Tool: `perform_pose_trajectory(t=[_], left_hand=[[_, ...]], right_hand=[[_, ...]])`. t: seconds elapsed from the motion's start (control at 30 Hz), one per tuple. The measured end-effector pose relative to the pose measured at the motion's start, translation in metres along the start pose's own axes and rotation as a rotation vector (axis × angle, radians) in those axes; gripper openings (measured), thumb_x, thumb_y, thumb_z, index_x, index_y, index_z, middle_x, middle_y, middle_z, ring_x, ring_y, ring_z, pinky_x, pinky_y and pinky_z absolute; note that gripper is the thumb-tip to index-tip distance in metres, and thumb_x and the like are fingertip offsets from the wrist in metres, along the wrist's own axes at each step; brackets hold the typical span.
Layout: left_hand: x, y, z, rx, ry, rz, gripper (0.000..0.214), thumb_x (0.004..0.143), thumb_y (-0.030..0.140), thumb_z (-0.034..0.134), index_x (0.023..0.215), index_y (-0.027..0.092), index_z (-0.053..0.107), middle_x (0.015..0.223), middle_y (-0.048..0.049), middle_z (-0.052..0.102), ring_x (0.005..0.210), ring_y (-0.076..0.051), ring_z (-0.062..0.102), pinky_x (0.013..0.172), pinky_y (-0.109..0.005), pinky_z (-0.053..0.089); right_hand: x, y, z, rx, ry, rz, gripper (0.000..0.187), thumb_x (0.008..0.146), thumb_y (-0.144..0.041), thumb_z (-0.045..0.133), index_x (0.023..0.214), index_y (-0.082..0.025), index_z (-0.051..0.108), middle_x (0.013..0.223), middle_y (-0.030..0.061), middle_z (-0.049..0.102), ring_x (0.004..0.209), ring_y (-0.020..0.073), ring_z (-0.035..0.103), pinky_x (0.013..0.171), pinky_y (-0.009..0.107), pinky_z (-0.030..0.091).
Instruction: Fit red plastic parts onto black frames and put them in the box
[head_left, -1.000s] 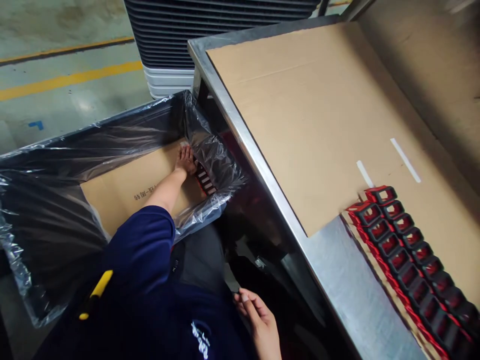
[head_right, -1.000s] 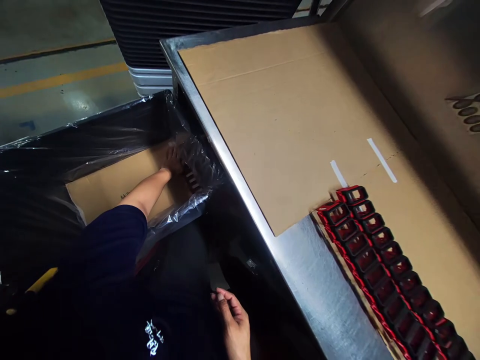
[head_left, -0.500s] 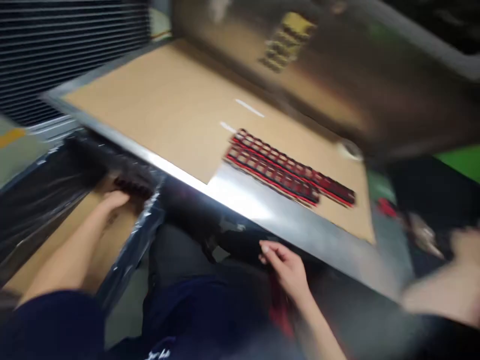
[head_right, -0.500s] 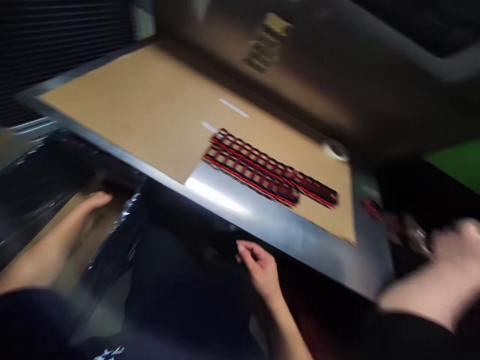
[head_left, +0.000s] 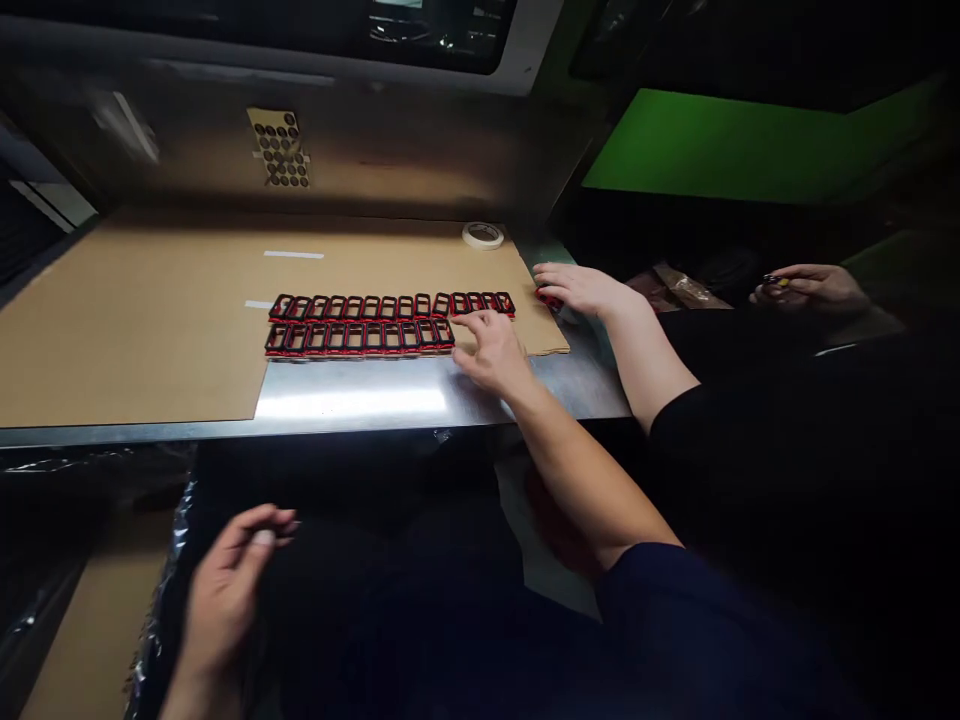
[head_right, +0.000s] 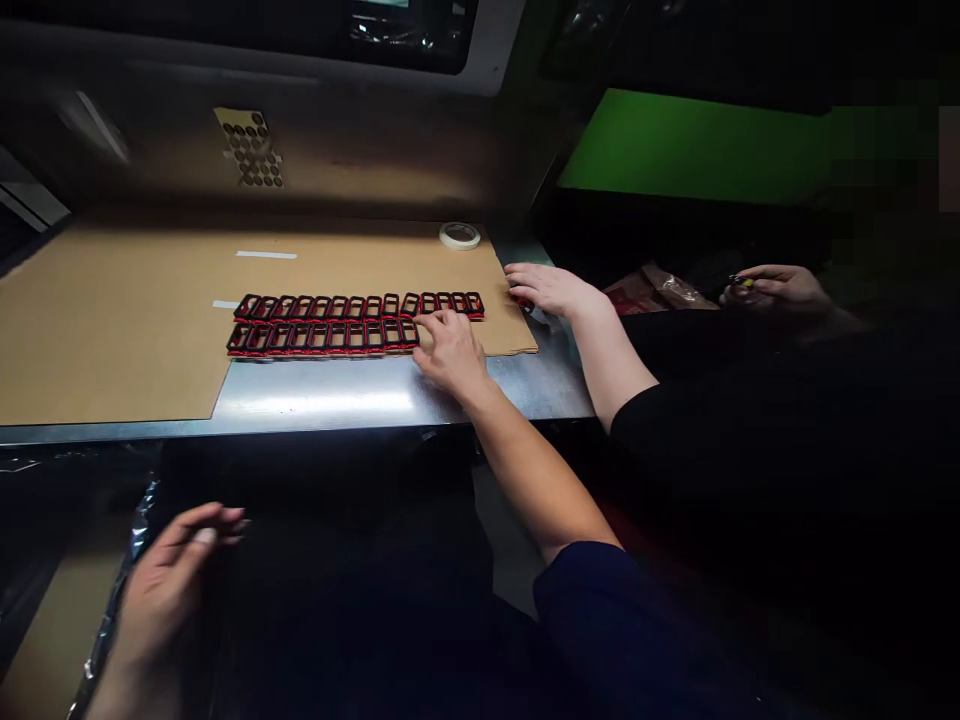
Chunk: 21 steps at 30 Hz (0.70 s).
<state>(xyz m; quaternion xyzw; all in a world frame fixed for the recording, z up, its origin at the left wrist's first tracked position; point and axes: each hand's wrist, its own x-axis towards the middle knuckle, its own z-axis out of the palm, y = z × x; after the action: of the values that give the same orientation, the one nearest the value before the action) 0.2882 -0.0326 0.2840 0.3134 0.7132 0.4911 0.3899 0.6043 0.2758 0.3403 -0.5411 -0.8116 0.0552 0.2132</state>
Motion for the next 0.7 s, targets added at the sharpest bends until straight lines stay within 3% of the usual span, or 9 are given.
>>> perform_pose_trajectory(t=[0.1, 0.17, 0.3, 0.43, 0.57, 0.63, 0.7], left_hand=[[-0.008, -0.007, 0.06, -0.111, -0.177, -0.083, 0.034, 0.074, 0.058, 0.078, 0.099, 0.035, 0.076, 0.105, -0.0041, 0.079, 0.1, -0.032, 0.076, 0.093, -0.049, 0.062], [-0.012, -0.008, 0.084, -0.103, -0.288, -0.085, 0.034, 0.075, 0.055, 0.08, 0.102, 0.035, 0.077, 0.109, -0.0059, 0.079, 0.106, -0.033, 0.074, 0.099, -0.049, 0.06], [-0.013, -0.009, 0.091, -0.022, -0.359, -0.08, 0.037, 0.076, 0.054, 0.08, 0.106, 0.033, 0.078, 0.112, -0.0084, 0.078, 0.111, -0.033, 0.073, 0.106, -0.048, 0.055], [-0.009, -0.011, 0.086, -0.008, -0.382, -0.092, 0.038, 0.077, 0.054, 0.08, 0.107, 0.031, 0.077, 0.111, -0.0094, 0.077, 0.11, -0.033, 0.073, 0.104, -0.046, 0.056], [-0.013, -0.003, 0.099, -0.274, -0.416, -0.11, 0.048, 0.076, 0.054, 0.082, 0.117, 0.031, 0.073, 0.124, -0.0105, 0.073, 0.118, -0.033, 0.069, 0.097, -0.044, 0.059], [-0.016, 0.007, 0.115, -0.509, -0.413, -0.156, 0.06, 0.073, 0.056, 0.084, 0.126, 0.034, 0.067, 0.134, -0.0097, 0.067, 0.121, -0.033, 0.068, 0.093, -0.045, 0.061], [-0.018, 0.019, 0.133, -0.666, -0.37, -0.231, 0.064, 0.069, 0.053, 0.088, 0.126, 0.033, 0.066, 0.133, -0.0085, 0.067, 0.119, -0.03, 0.068, 0.093, -0.043, 0.06]], right_hand=[[-0.004, -0.017, 0.013, -0.018, -0.039, -0.073, 0.045, 0.089, -0.027, 0.065, 0.133, -0.019, 0.066, 0.13, 0.0144, 0.061, 0.122, 0.0308, 0.05, 0.104, 0.043, 0.047], [-0.006, -0.024, 0.02, -0.029, -0.047, -0.065, 0.04, 0.091, -0.028, 0.064, 0.13, -0.019, 0.068, 0.13, 0.0143, 0.061, 0.123, 0.0301, 0.049, 0.103, 0.042, 0.047], [0.001, -0.028, 0.03, -0.034, -0.047, -0.045, 0.04, 0.094, -0.034, 0.064, 0.132, -0.024, 0.068, 0.132, 0.0132, 0.061, 0.126, 0.0309, 0.048, 0.097, 0.042, 0.05], [0.0, -0.028, 0.017, -0.058, -0.063, -0.001, 0.031, 0.095, -0.039, 0.064, 0.118, -0.022, 0.075, 0.122, 0.0149, 0.067, 0.118, 0.0343, 0.054, 0.09, 0.044, 0.052], [-0.053, -0.045, -0.004, -0.07, -0.039, 0.009, 0.022, 0.095, -0.036, 0.064, 0.104, -0.021, 0.077, 0.112, 0.0134, 0.069, 0.106, 0.0308, 0.059, 0.089, 0.042, 0.053], [-0.097, -0.064, -0.006, -0.019, -0.056, -0.135, 0.018, 0.092, -0.037, 0.067, 0.097, -0.022, 0.077, 0.112, 0.0126, 0.069, 0.106, 0.0297, 0.06, 0.085, 0.039, 0.055], [-0.139, -0.085, -0.001, 0.058, -0.166, -0.354, 0.016, 0.09, -0.036, 0.071, 0.093, -0.022, 0.077, 0.111, 0.0119, 0.071, 0.102, 0.0286, 0.062, 0.083, 0.039, 0.057]])
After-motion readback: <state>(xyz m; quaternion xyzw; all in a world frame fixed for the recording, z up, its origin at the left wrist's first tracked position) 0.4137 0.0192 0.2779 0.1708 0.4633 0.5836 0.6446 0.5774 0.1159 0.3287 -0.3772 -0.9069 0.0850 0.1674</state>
